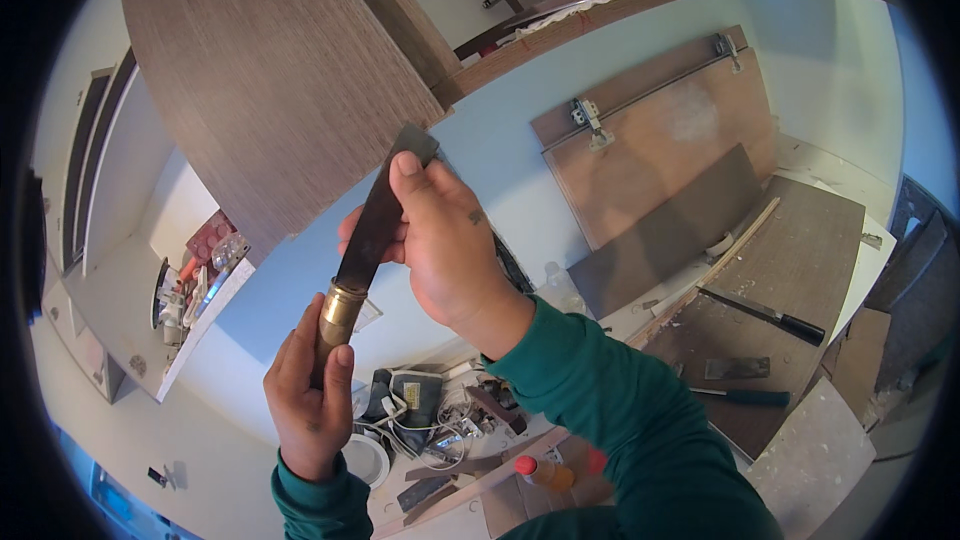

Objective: The person uses a chisel to scrape and remove material from the edge of a wooden cabinet door. They then use a screwdriver to tighten a hinge on the cabinet door.

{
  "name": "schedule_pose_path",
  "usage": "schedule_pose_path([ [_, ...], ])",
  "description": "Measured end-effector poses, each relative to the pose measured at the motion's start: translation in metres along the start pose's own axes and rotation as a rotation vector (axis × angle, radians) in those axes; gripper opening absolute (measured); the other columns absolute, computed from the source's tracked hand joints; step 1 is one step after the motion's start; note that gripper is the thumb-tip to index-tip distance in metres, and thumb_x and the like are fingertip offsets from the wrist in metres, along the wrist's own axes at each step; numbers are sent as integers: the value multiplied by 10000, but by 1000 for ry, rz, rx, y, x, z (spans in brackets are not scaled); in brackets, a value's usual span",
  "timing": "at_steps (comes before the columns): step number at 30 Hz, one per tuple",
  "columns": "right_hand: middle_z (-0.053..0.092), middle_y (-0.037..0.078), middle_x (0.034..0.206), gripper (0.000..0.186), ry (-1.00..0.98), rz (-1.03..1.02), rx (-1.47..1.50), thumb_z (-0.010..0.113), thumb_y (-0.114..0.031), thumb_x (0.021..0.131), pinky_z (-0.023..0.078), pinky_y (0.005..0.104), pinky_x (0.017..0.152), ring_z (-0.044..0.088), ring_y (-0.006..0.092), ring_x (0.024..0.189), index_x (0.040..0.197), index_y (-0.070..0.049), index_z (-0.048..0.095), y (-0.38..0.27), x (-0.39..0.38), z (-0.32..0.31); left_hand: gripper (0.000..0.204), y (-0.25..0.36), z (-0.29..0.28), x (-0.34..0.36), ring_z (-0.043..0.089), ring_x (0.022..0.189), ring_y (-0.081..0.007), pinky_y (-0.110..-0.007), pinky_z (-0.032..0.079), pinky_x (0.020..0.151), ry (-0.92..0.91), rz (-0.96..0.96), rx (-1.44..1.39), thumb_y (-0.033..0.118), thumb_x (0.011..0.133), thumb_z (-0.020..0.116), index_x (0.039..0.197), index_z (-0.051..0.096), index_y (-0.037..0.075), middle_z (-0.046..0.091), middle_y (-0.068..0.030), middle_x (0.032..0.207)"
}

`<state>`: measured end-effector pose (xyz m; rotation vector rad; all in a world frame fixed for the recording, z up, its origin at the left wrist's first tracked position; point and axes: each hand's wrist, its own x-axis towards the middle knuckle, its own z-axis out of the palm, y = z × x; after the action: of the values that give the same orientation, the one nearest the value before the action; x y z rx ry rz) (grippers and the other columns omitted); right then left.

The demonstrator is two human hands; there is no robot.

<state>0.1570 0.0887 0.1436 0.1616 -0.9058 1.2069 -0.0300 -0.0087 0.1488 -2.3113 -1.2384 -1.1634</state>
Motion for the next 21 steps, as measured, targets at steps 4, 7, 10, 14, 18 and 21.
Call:
schedule_pose_path([
  [4,712,209,890,433,6,-15,-18,526,-490,1056,608,446,773,737,322,834,1077,-58,547,-3,1,-5,480,-6,3,8,665,738,-263,-347,529,702,-10,77,-14,84,948,665,1382,566,-93,676,-209,915],
  [7,713,212,896,429,-4,-33,-9,518,-485,1060,608,445,771,737,326,833,1077,-57,548,-5,2,-7,477,-9,8,9,666,741,-256,-350,530,703,12,116,-36,82,944,668,1379,571,-89,678,-211,919],
  [10,714,219,902,428,14,-28,29,510,-484,1064,608,447,770,738,329,836,1071,-57,553,4,1,-2,472,-11,2,8,657,728,-260,-351,526,693,25,150,19,84,943,669,1373,576,-86,677,-208,914],
  [14,708,213,890,424,7,-7,7,511,-479,1065,608,452,768,734,327,821,1072,-57,546,0,2,-2,459,-5,3,10,622,682,-270,-353,516,668,27,142,6,79,942,669,1364,583,-81,662,-201,887],
  [18,705,211,900,414,22,-51,19,509,-470,1068,609,452,770,733,325,824,1061,-57,544,-4,2,-3,455,0,3,13,625,676,-239,-334,509,651,4,126,8,73,944,662,1363,581,-86,640,-183,844],
  [21,702,209,901,411,33,-40,4,505,-464,1071,609,455,773,732,321,827,1048,-55,545,-2,2,2,465,1,-9,7,659,828,-218,-338,524,778,-38,1,-28,185,992,640,1364,584,-89,693,-194,962],
])
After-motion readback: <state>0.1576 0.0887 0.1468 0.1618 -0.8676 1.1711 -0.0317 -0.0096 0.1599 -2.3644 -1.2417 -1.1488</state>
